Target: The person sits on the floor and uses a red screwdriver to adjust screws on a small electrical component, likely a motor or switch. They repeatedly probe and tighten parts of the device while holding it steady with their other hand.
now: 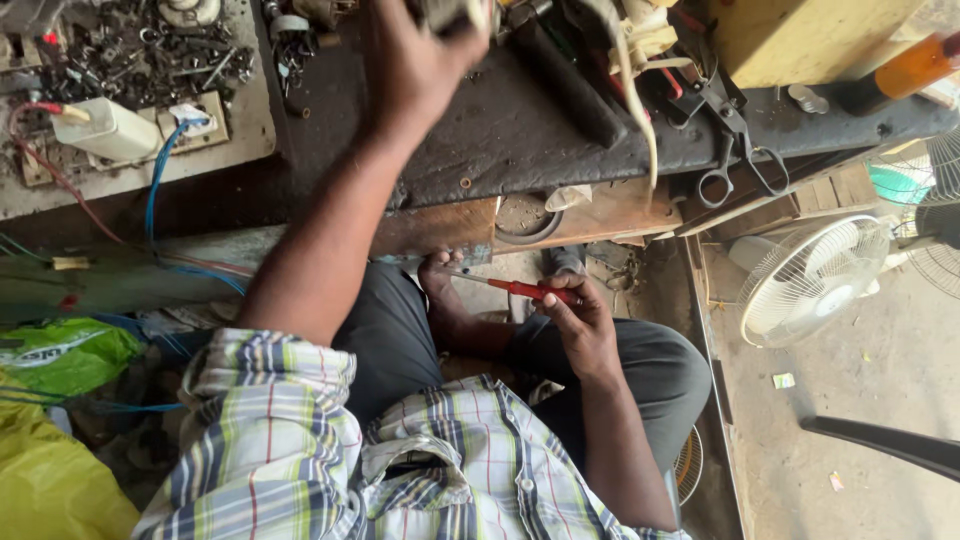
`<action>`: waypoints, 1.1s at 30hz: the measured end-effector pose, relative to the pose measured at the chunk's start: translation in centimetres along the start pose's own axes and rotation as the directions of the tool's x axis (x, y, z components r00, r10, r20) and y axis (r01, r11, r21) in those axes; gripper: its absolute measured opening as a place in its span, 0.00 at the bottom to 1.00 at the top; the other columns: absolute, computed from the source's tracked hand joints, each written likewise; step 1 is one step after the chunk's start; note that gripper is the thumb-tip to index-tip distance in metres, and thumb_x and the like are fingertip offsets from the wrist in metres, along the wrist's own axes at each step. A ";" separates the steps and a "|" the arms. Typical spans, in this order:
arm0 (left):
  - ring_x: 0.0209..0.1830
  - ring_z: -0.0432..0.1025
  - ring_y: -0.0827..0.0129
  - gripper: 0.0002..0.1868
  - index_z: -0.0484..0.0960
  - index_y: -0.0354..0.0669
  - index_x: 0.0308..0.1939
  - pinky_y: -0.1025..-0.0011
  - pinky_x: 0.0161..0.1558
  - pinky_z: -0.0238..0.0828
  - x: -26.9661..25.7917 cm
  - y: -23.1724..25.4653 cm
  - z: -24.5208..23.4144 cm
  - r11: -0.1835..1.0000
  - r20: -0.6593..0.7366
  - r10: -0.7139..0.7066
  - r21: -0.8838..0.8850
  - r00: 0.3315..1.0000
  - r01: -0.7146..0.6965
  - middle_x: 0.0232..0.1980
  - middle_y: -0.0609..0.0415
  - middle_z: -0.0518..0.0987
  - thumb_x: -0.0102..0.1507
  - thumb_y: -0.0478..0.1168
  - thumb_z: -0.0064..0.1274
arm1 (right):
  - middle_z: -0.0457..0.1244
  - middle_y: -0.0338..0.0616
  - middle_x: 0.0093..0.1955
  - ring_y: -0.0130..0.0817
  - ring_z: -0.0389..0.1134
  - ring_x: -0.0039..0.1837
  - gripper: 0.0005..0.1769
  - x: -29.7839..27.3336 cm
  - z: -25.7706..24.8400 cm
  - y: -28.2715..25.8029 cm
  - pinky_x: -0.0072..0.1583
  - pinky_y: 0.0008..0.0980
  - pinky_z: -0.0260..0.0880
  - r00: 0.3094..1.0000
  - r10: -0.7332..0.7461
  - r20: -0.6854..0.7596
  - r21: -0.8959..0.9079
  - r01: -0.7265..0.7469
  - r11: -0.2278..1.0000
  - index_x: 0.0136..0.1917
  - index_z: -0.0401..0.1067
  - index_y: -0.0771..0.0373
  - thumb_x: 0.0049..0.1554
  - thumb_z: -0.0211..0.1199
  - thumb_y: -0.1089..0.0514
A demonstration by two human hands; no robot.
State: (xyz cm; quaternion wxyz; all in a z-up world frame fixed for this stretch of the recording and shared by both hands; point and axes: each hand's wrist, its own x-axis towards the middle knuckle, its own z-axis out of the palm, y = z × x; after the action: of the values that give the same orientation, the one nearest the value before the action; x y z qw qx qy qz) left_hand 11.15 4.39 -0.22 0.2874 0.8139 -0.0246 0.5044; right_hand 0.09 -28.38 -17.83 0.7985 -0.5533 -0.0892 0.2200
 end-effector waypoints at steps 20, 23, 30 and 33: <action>0.67 0.63 0.47 0.45 0.62 0.45 0.66 0.49 0.65 0.66 -7.4 3.5 -2.1 0.940 0.351 0.231 0.161 0.907 -0.302 0.66 0.42 0.62 0.57 0.47 0.81 | 0.66 0.44 0.58 0.30 0.70 0.54 0.12 -0.8 1.3 -1.5 0.58 0.29 0.71 0.998 0.013 0.062 -0.087 -0.007 0.996 0.58 0.70 0.67 0.61 0.66 0.63; 0.69 0.63 0.49 0.41 0.66 0.47 0.68 0.51 0.69 0.67 -8.3 3.9 -3.5 0.889 0.484 0.277 0.200 0.830 -0.413 0.69 0.47 0.64 0.58 0.41 0.77 | 0.66 0.44 0.58 0.30 0.69 0.54 0.12 -1.0 1.4 -1.6 0.59 0.29 0.71 0.998 0.028 0.060 -0.067 -0.024 0.997 0.58 0.70 0.67 0.61 0.66 0.63; 0.70 0.63 0.49 0.43 0.70 0.46 0.71 0.54 0.72 0.66 -8.1 1.2 -1.1 0.947 0.477 0.256 0.048 0.840 -0.316 0.68 0.46 0.67 0.57 0.43 0.78 | 0.66 0.43 0.58 0.29 0.69 0.57 0.12 -0.9 1.7 -1.0 0.61 0.30 0.72 0.995 0.012 0.098 -0.066 -0.005 0.998 0.57 0.70 0.66 0.61 0.66 0.64; 0.70 0.63 0.50 0.41 0.71 0.46 0.69 0.53 0.72 0.64 -8.4 1.8 0.8 0.923 0.418 0.298 0.101 0.858 -0.370 0.67 0.48 0.68 0.56 0.43 0.78 | 0.67 0.42 0.58 0.28 0.69 0.58 0.12 -0.8 1.6 -0.6 0.61 0.30 0.72 0.995 0.041 0.088 -0.053 -0.037 0.998 0.57 0.70 0.66 0.61 0.65 0.64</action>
State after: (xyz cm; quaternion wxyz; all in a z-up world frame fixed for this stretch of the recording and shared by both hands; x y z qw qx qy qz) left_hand 7.09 0.36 -6.64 0.1103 0.9041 -0.1781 0.3724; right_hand -1.07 -27.61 -16.61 0.7748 -0.5647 -0.1195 0.2578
